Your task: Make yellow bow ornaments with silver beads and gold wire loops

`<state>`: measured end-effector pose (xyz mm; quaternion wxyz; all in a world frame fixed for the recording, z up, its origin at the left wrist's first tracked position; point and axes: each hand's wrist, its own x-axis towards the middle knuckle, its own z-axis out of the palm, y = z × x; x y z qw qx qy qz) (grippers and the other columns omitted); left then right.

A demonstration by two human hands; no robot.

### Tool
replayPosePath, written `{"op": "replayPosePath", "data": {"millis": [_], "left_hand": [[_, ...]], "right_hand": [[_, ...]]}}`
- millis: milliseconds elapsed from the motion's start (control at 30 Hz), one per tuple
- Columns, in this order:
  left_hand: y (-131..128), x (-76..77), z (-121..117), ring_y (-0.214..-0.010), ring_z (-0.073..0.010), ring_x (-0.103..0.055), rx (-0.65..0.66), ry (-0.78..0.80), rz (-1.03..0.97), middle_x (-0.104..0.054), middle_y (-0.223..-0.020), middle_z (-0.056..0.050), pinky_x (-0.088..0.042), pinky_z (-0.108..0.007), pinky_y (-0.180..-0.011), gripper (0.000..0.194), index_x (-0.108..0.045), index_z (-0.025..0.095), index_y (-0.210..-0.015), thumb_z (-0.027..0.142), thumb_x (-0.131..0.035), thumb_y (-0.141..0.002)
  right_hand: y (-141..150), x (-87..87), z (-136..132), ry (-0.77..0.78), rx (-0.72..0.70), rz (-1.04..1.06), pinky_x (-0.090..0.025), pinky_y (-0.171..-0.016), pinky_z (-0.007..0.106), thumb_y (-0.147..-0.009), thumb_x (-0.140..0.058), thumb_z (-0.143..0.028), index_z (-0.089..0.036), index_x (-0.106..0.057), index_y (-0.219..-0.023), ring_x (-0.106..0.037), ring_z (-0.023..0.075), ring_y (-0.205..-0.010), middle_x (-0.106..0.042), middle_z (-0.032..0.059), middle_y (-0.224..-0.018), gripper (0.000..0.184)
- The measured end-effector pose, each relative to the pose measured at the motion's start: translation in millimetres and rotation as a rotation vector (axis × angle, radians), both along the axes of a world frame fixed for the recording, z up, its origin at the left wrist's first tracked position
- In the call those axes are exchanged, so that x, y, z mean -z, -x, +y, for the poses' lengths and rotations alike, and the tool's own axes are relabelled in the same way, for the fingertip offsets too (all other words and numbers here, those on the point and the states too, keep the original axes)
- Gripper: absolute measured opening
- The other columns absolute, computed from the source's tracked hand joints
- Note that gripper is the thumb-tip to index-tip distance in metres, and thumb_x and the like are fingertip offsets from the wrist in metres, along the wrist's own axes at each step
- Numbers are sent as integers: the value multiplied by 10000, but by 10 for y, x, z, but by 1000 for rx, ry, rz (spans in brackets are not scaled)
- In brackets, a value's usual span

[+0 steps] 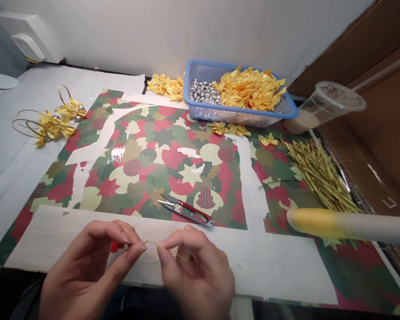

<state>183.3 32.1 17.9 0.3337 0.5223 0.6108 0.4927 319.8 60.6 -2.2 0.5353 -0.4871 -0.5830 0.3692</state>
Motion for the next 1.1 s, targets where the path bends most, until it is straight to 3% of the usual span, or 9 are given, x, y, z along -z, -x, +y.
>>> {"op": "replayPosePath", "data": {"millis": [133, 300, 500, 800, 1100], "left_hand": [[-9, 31, 32, -645, -106, -667, -27, 27, -177, -677, -718, 55, -573, -183, -610, 204, -535, 256, -827, 102, -667, -805], [-8, 15, 57, -618, -100, -674, -20, 80, -349, -697, -691, 66, -585, -176, -601, 264, -484, 244, -763, 56, -669, -769], [-130, -57, 23, -610, -90, -664, -165, 239, -579, -691, -660, 74, -568, -175, -630, 321, -428, 232, -700, 70, -703, -736], [-162, -93, 50, -622, -74, -646, -138, 254, -674, -697, -669, 85, -541, -163, -635, 350, -406, 225, -667, 25, -685, -737], [-223, -76, 73, -562, -78, -612, -189, 351, -836, -658, -583, 61, -513, -150, -584, 377, -400, 205, -616, 120, -761, -685]], "right_hand": [[-6, -60, 104, -151, -100, 1, -417, -449, 200, -774, -642, -65, -205, -624, -727, -509, 105, -507, -566, -34, -568, 149], [-34, -54, 115, -222, -106, -90, -436, -493, 240, -810, -623, -83, -204, -617, -763, -528, 128, -578, -567, -13, -628, 129], [-45, 21, 54, -301, -54, -139, -440, -529, 268, -798, -622, -43, -195, -615, -820, -537, 128, -601, -568, -16, -681, 154], [-31, 15, 39, -307, -15, -128, -427, -521, 260, -789, -615, -11, -187, -605, -837, -523, 119, -619, -546, -16, -694, 183], [-5, -18, 74, -298, 14, -83, -435, -512, 254, -771, -608, -6, -185, -601, -783, -525, 114, -579, -557, -31, -647, 179]]}}
